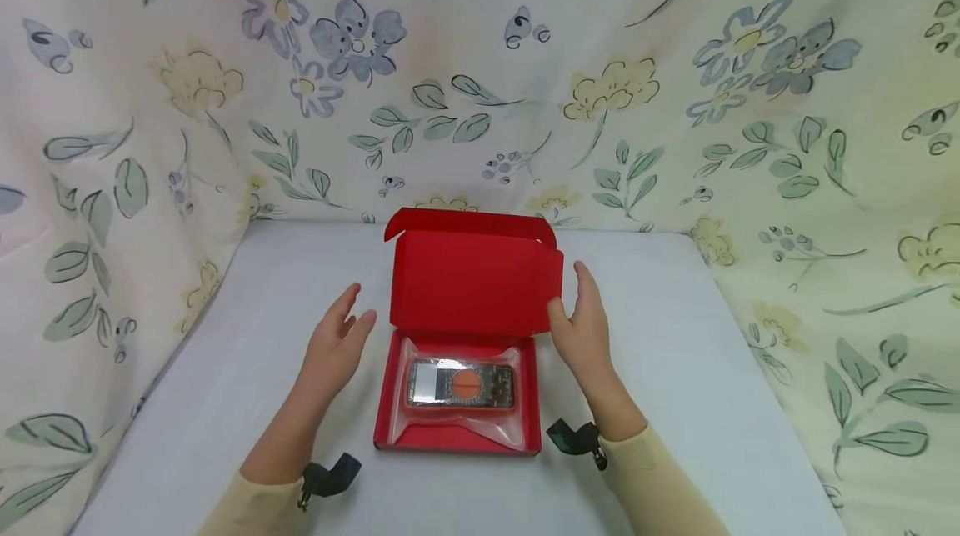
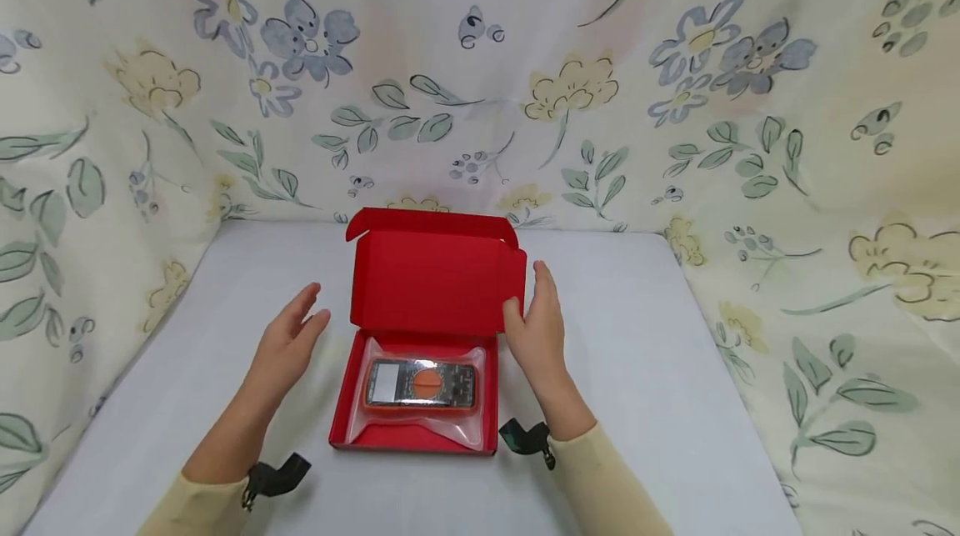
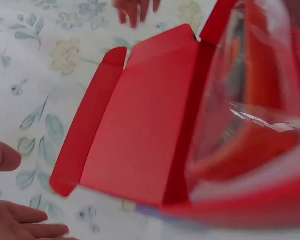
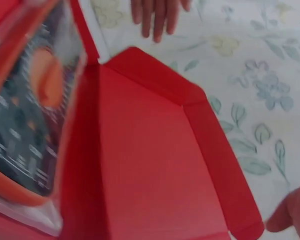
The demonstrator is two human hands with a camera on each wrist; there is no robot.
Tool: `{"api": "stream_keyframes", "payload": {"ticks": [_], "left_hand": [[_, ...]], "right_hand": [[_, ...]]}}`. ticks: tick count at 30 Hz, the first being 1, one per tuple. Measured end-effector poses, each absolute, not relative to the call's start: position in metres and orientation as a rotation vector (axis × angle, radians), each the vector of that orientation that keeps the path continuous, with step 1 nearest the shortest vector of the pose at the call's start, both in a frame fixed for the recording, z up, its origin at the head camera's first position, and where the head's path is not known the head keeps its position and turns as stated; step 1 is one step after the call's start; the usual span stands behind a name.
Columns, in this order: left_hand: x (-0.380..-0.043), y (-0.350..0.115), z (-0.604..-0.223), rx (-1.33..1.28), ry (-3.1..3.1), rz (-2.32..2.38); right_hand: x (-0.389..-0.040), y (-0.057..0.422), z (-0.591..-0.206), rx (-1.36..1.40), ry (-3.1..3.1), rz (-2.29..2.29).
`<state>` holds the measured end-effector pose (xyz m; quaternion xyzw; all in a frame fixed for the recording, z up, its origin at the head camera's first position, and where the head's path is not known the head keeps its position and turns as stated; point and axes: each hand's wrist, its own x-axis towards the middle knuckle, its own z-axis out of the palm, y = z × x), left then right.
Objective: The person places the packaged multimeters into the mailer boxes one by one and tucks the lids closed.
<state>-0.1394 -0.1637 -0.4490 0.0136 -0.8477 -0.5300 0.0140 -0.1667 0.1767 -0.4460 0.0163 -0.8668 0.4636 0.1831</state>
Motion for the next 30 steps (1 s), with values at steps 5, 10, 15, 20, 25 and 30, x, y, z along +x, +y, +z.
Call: {"api": "stream_keyframes", "payload": {"ticks": [5, 10, 15, 20, 25, 30], "left_hand": [[-0.163, -0.143, -0.451, 0.047, -2.687, -1.877], [-0.17, -0.13, -0.452, 0.01, -2.612, -2.047], [-0.171, -0.123, -0.45, -0.07, -2.599, -2.058], [-0.171, -0.121, -0.451, -0.128, -2.557, -2.064], [-0.172, -0.118, -0.453, -0.144, -2.535, -2.078], [-0.172, -0.118, -0.454, -0.171, -2.527, -2.081]], "right_hand": [[-0.174, 0.172, -0.451, -0.145, -2.671, 1.521], [-0.169, 0.16, -0.457, -0.119, -2.674, 1.65], [-0.161, 0.149, -0.455, 0.053, -2.571, 1.618], [-0.156, 0.136, -0.45, 0.192, -2.542, 1.651], [-0.154, 0.126, -0.45, 0.195, -2.62, 1.61], [-0.154, 0.124, -0.449, 0.18, -2.761, 1.368]]}}
